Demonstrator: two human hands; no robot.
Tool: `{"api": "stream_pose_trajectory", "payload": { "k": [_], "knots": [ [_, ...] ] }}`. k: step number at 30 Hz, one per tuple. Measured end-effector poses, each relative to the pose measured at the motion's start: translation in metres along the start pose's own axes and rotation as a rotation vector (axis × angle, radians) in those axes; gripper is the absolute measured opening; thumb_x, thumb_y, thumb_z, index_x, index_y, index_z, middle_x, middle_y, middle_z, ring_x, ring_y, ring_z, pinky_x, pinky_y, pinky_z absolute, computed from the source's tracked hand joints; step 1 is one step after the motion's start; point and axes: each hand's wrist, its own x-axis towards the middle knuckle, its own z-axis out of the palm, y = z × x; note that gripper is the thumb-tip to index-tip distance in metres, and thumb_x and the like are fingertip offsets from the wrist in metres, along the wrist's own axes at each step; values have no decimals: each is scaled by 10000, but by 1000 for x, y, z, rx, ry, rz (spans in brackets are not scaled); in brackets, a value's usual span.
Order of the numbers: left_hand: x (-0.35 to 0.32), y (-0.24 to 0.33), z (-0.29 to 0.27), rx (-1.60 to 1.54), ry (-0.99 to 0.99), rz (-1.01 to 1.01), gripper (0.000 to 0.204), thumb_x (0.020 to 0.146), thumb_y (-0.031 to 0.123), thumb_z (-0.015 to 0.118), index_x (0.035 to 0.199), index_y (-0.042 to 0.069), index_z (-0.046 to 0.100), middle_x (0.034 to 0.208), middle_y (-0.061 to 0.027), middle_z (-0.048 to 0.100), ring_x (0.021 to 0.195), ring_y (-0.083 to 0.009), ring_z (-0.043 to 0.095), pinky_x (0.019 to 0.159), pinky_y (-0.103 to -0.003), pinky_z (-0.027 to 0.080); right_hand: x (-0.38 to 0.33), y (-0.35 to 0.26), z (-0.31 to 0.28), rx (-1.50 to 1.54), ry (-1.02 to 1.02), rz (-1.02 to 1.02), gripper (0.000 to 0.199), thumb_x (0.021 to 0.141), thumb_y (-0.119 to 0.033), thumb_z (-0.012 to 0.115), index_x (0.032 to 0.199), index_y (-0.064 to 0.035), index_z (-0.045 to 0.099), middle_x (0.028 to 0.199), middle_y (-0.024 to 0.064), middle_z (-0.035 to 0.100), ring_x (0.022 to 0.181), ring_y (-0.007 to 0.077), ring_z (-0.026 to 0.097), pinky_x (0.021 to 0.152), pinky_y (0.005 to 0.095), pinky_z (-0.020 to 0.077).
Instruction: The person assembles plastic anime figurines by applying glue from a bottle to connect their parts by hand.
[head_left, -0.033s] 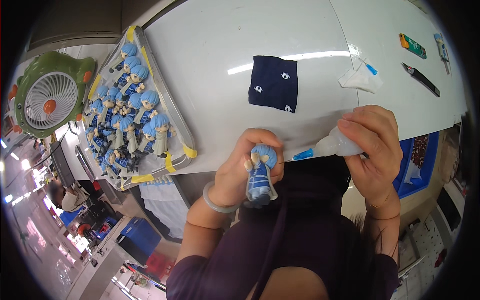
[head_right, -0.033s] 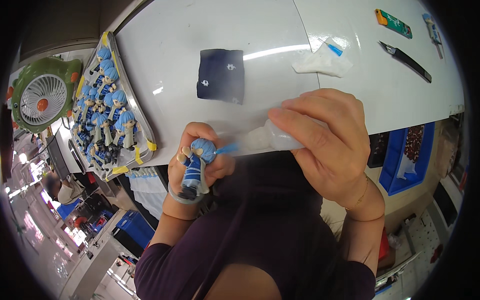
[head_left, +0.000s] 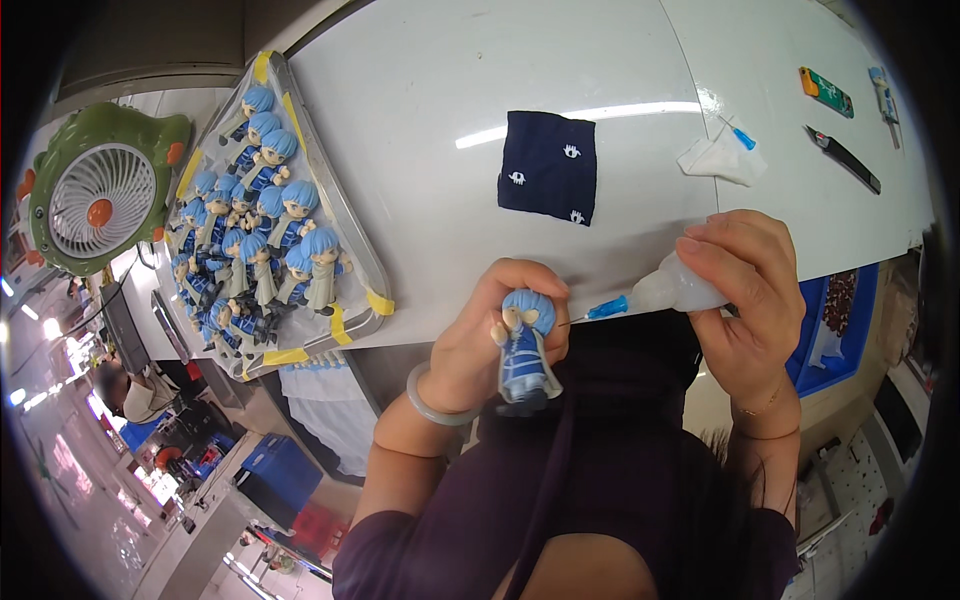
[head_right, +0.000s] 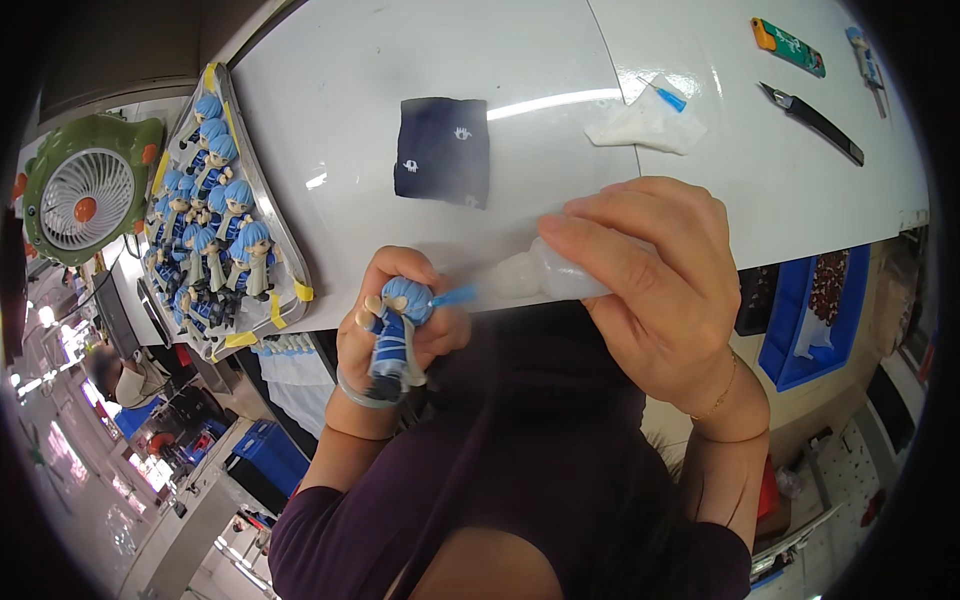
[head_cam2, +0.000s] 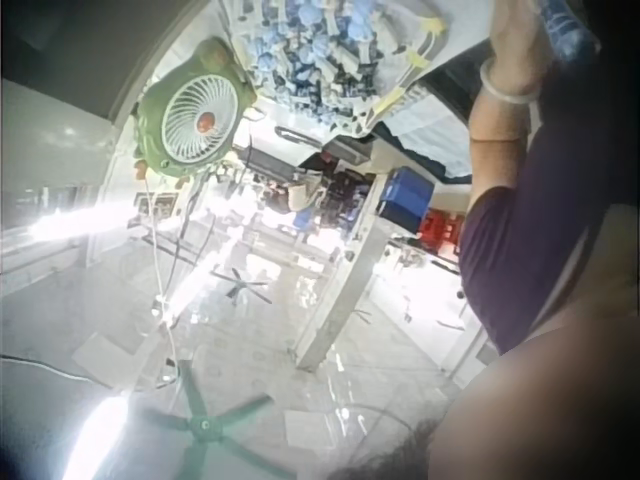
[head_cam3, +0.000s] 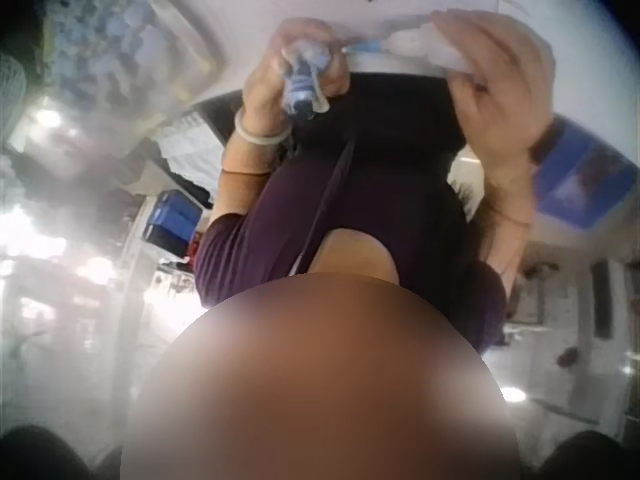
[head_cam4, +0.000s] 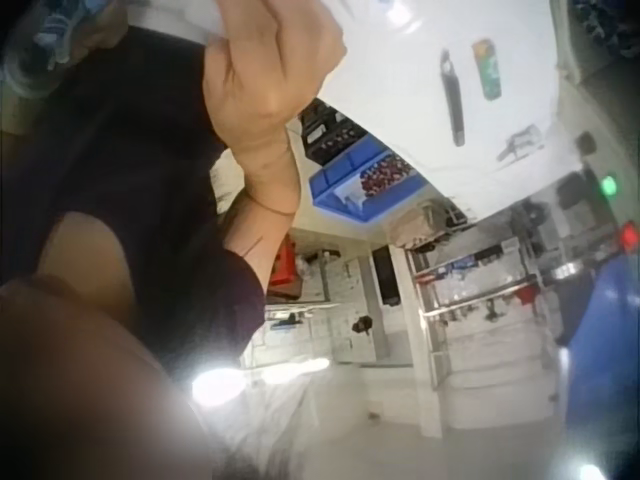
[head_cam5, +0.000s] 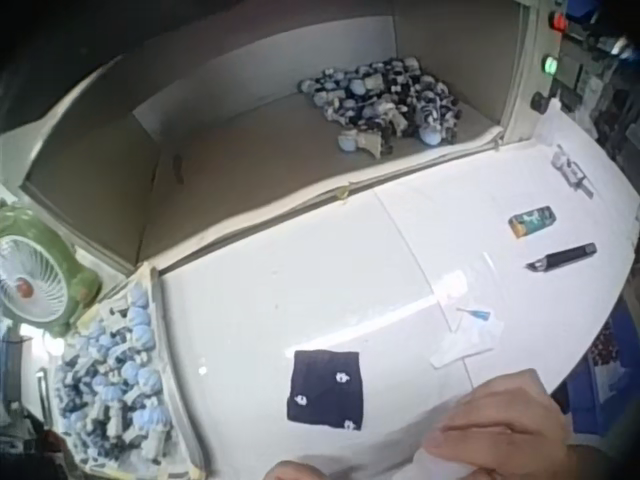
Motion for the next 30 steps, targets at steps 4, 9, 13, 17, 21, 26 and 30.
{"api": "stream_pose_trajectory", "payload": {
  "k": [4, 9, 13, 17, 21, 26, 30],
  "knots": [
    [2, -2, 3, 33, 9, 47, 398, 830, 372, 494, 1068, 88, 349, 805, -109, 435, 712, -164, 426, 620, -268, 373, 0, 0, 3, 50, 18, 43, 367, 559, 24, 634, 915, -63, 620, 857, 60, 579, 781, 229, 525, 691, 300, 406],
    [1, -3, -3, 2, -45, 68, 370, 812, 359, 518, 1026, 101, 360, 799, -113, 431, 712, -171, 419, 623, -269, 363, -3, 0, 4, 55, -14, 66, 379, 550, 34, 628, 915, -64, 619, 861, 58, 578, 779, 225, 525, 693, 300, 397],
    [-1, -4, -3, -25, -42, 53, 352, 813, 355, 513, 1000, 103, 355, 781, -106, 419, 709, -177, 417, 620, -271, 352, -5, -1, 4, 24, -23, 45, 385, 546, 36, 618, 916, -72, 623, 875, 54, 576, 794, 225, 521, 700, 300, 393],
    [-3, -3, 4, 33, 41, 15, 377, 814, 374, 506, 1018, 107, 334, 820, -106, 414, 735, -177, 420, 639, -275, 352, -7, -4, 1, -58, -37, -12, 383, 550, 32, 610, 911, -93, 633, 903, 45, 571, 820, 230, 507, 712, 297, 391],
    [0, -2, 15, 57, 166, 38, 380, 775, 355, 575, 965, 108, 357, 755, -61, 393, 585, -119, 355, 509, -233, 299, -9, -6, 0, -126, -19, -51, 368, 565, 19, 615, 908, -113, 639, 921, 37, 566, 830, 222, 496, 717, 290, 388],
    [0, -1, 17, 93, 215, 13, 443, 738, 378, 613, 973, 109, 351, 749, -61, 392, 616, -128, 374, 515, -233, 316, -10, -6, 1, -151, -12, -71, 350, 580, -11, 623, 910, -126, 641, 925, 24, 564, 835, 208, 495, 712, 283, 380],
    [-1, -3, 14, 95, 202, 10, 448, 734, 380, 614, 973, 109, 349, 748, -60, 393, 621, -127, 375, 514, -235, 318, -10, -8, -1, -178, -25, -72, 344, 590, -37, 623, 914, -150, 642, 929, 4, 559, 844, 195, 491, 713, 280, 370]
  ]
}}
